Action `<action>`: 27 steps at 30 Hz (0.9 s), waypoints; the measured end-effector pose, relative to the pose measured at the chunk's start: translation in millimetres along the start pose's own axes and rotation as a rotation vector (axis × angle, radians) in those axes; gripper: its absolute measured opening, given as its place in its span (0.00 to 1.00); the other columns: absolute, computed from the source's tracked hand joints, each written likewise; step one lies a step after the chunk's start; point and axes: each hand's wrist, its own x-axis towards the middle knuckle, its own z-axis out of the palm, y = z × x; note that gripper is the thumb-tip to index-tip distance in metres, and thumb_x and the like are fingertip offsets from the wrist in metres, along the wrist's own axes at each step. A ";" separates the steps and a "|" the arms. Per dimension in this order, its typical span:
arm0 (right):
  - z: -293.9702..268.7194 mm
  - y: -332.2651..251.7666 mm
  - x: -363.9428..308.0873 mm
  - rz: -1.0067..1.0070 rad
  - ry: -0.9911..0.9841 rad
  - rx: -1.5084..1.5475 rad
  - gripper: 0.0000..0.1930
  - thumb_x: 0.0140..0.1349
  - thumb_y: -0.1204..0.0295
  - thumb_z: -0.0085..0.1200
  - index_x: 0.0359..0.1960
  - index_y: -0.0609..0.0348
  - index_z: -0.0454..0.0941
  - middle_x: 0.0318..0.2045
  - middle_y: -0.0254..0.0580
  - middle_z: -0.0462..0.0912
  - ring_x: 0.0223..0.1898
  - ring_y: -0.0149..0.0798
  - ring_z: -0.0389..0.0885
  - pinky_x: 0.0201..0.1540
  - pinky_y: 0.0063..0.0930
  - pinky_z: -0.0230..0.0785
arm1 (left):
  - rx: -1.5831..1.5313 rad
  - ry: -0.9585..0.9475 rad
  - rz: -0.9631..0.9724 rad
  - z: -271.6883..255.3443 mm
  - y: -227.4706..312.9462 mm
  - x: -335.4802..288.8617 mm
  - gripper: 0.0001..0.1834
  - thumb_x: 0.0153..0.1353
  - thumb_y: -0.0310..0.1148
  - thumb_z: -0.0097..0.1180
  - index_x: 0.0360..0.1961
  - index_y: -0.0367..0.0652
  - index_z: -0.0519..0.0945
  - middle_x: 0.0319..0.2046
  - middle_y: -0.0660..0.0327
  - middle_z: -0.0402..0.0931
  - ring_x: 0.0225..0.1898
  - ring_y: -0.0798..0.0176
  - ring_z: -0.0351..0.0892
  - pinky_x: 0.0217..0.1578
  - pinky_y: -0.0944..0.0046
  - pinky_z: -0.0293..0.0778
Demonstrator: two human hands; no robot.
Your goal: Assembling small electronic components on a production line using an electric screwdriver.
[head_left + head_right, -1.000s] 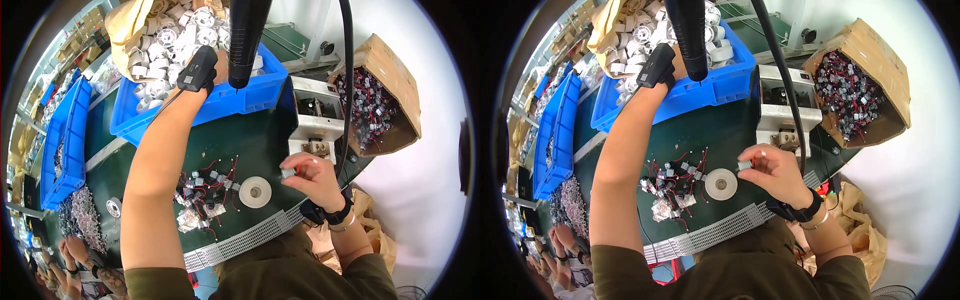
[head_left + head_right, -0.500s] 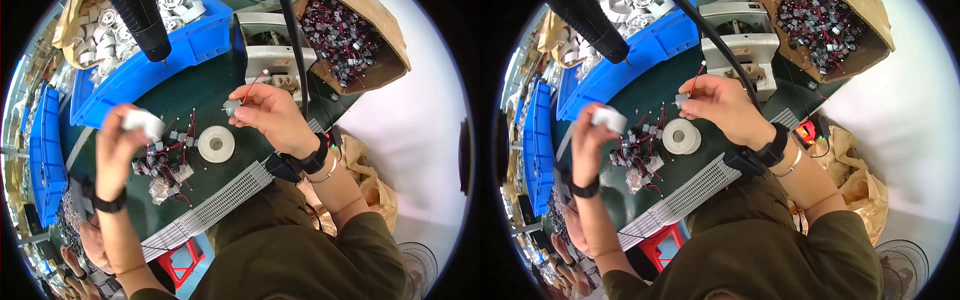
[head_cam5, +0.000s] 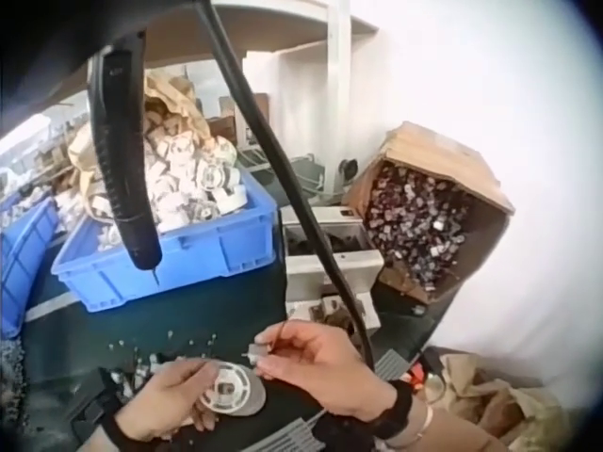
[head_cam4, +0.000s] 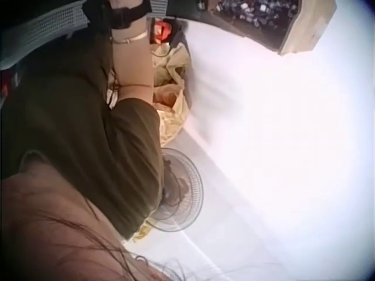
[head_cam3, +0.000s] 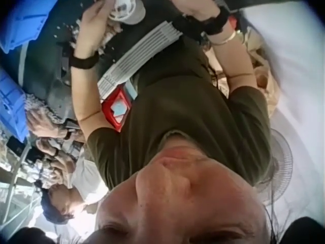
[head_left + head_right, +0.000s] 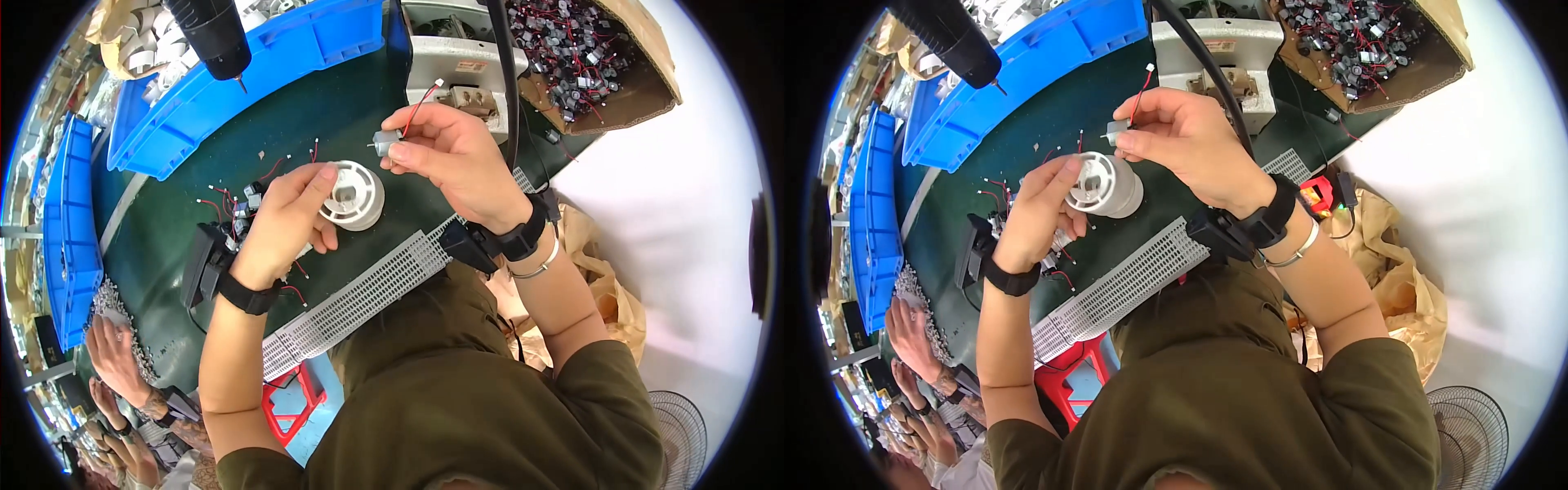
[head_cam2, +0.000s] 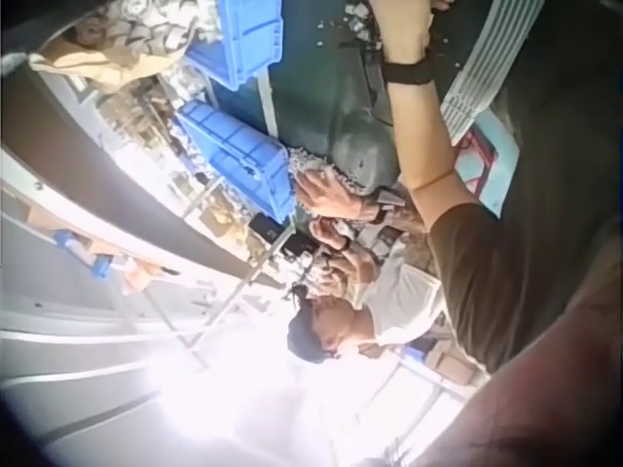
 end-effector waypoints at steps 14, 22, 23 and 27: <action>0.7 9.8 2.9 -0.038 -0.008 -0.084 0.14 0.59 0.80 0.55 0.47 0.68 0.73 0.38 0.39 0.78 0.39 0.30 0.79 0.45 0.22 0.73 | 1.076 0.330 1.029 11.6 -38.2 10.4 0.21 0.53 0.31 0.60 0.47 0.32 0.74 0.46 0.49 0.75 0.49 0.45 0.74 0.52 0.50 0.67; 15.1 32.3 6.8 -0.124 0.115 0.121 0.14 0.60 0.80 0.53 0.48 0.68 0.73 0.39 0.42 0.78 0.39 0.32 0.80 0.45 0.24 0.74 | 0.749 0.122 0.943 17.3 -39.6 6.2 0.35 0.50 0.33 0.64 0.58 0.31 0.65 0.56 0.43 0.65 0.53 0.40 0.70 0.54 0.53 0.67; 17.3 35.4 7.9 -0.130 0.143 0.171 0.14 0.60 0.81 0.53 0.48 0.68 0.72 0.39 0.43 0.78 0.39 0.33 0.80 0.45 0.25 0.74 | 0.759 0.190 0.942 18.0 -42.1 8.9 0.35 0.48 0.32 0.66 0.56 0.32 0.67 0.54 0.44 0.67 0.51 0.42 0.71 0.52 0.54 0.68; 17.9 32.8 9.3 -0.162 0.203 0.176 0.14 0.61 0.81 0.53 0.48 0.68 0.72 0.40 0.44 0.78 0.39 0.35 0.80 0.46 0.27 0.75 | 0.809 0.476 0.892 23.9 -37.6 3.8 0.34 0.40 0.32 0.72 0.50 0.34 0.73 0.42 0.50 0.71 0.42 0.48 0.73 0.44 0.56 0.72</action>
